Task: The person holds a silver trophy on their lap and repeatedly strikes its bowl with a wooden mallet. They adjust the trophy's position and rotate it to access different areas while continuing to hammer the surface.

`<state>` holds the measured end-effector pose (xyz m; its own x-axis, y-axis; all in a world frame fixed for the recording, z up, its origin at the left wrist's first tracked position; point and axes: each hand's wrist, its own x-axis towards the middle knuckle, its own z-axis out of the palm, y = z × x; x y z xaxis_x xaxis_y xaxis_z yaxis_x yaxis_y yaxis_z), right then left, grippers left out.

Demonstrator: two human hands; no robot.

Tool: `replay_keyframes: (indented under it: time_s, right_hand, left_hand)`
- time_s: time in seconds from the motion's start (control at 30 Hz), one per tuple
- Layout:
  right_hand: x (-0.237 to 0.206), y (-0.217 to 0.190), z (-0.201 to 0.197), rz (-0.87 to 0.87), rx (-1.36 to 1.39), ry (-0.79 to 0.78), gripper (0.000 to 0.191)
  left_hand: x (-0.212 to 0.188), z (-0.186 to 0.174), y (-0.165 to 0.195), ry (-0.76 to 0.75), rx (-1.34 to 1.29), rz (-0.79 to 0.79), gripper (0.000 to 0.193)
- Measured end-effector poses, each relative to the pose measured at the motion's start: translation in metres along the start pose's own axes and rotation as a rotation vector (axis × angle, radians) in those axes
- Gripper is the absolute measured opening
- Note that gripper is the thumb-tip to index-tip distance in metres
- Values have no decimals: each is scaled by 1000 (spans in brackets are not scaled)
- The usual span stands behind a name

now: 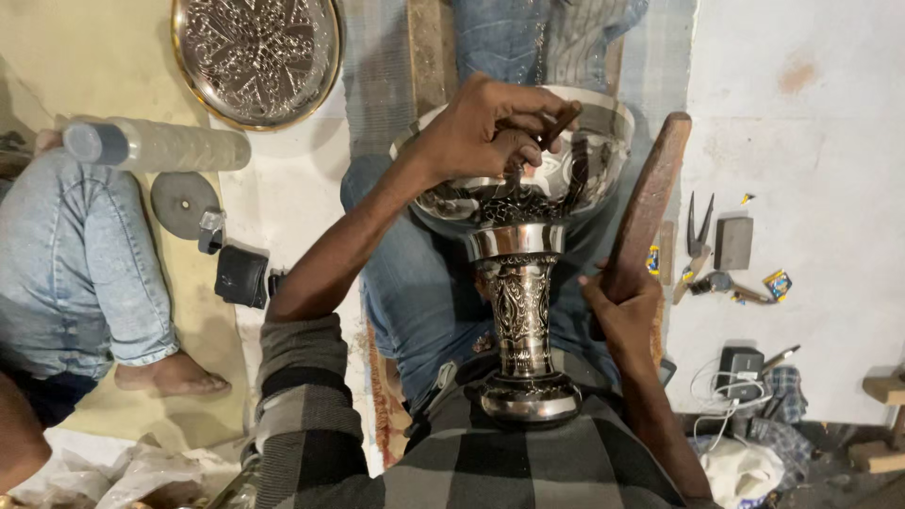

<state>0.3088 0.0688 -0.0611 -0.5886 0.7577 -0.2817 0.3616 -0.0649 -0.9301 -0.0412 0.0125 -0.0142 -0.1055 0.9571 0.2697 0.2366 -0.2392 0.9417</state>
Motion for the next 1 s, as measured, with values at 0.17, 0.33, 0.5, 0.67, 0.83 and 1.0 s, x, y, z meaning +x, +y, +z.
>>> replay_keyframes:
  time_s: [0.17,0.33,0.5,0.67,0.83,1.0]
  right_hand:
    - [5,8,2,292,35,-24,28]
    - [36,-15,-2,114,-2,-59,28]
    - [69,-60,-20,-43,9,-76,28]
    - [94,-104,-45,-276,-476,-129,16]
    - [95,-112,-36,-379,-310,-149,15]
    - [84,-118,-28,-13,-89,-59,15]
  left_hand:
    - [-1,9,-3,-14,274,-38,56]
    - [-4,14,1,64,309,-25,62]
    - [-8,15,6,114,324,69,63]
    - [2,13,6,-24,446,-99,47]
    - [3,11,9,-7,431,39,51]
    - [2,5,9,-62,393,115,59]
